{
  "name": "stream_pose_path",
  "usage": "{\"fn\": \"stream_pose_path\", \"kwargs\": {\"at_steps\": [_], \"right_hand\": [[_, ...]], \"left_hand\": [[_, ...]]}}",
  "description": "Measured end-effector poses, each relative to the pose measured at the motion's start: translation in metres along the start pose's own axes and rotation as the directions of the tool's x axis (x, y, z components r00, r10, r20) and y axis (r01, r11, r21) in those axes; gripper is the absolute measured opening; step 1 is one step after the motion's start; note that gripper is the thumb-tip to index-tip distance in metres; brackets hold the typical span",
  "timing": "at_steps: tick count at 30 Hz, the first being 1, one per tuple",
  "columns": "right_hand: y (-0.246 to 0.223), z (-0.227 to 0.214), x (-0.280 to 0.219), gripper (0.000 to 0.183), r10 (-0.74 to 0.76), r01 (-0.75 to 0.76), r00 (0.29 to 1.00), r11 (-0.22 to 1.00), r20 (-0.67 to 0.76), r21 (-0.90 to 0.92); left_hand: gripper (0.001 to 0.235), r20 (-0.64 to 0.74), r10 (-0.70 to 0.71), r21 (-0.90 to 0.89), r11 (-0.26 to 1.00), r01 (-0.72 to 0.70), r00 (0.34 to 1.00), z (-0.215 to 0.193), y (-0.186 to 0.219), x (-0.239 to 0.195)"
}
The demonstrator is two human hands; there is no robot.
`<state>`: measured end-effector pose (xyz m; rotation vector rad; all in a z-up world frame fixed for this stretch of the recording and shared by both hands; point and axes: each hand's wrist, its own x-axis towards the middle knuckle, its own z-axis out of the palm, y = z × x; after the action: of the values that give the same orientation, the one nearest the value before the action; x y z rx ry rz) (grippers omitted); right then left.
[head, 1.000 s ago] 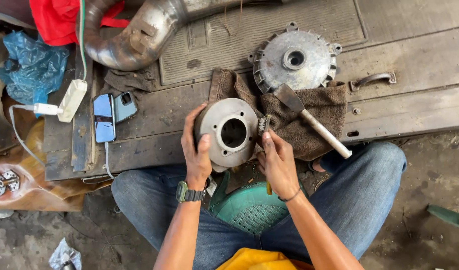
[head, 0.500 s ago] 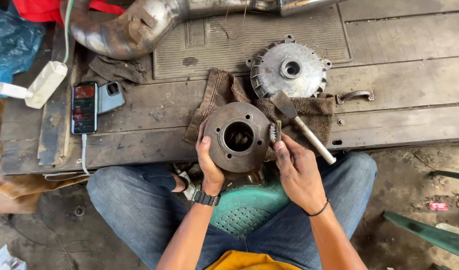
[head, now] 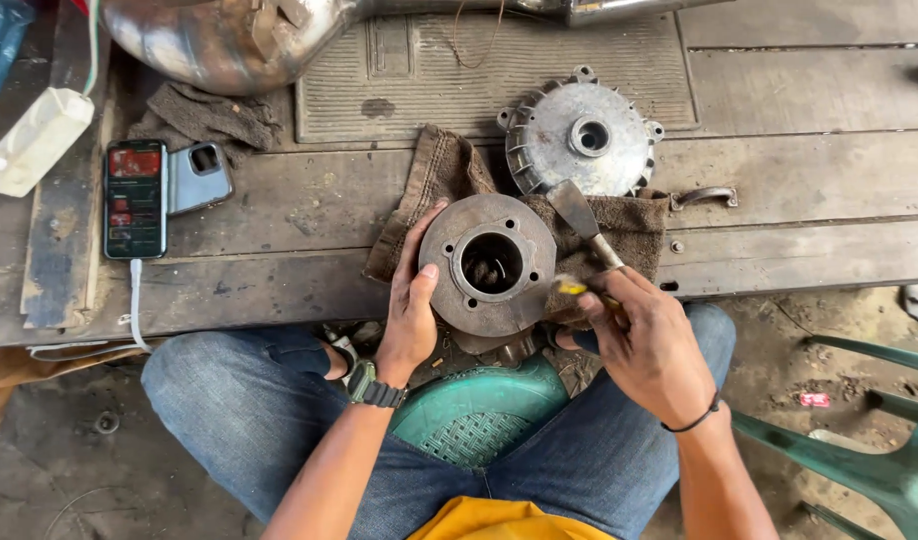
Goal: The person is cleaning the cooling fins of a motorcycle engine cylinder by scraping out dirt and debris with a small metal tool.
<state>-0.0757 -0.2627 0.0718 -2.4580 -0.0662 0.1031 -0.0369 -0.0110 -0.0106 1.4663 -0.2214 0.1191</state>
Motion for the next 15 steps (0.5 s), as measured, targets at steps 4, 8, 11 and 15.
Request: {"fn": "stream_pose_path", "kwargs": {"at_steps": [4,8,11,15], "right_hand": [[-0.014,-0.016,0.012,0.025,-0.061,0.069,0.998,0.94,0.034,-0.333],[0.002,0.0,0.031,0.031,-0.194,0.143,0.978,0.894,-0.079,-0.426],[0.007,0.02,0.04,0.031,-0.274,0.178,0.952,0.857,-0.136,-0.483],[-0.011,0.039,0.029,0.026,-0.309,0.244,0.949,0.851,-0.067,-0.466]], "left_hand": [[0.064,0.097,0.015,-0.01,1.0,-0.014,0.995,-0.01,0.001,0.001],[0.123,0.237,0.009,0.029,0.999,-0.016,0.971,-0.02,-0.002,0.002],[0.144,0.242,0.031,0.048,0.998,-0.044,0.97,-0.019,-0.005,-0.001],[0.137,0.224,0.074,0.067,0.994,-0.092,0.972,-0.017,0.0,0.0]]}}
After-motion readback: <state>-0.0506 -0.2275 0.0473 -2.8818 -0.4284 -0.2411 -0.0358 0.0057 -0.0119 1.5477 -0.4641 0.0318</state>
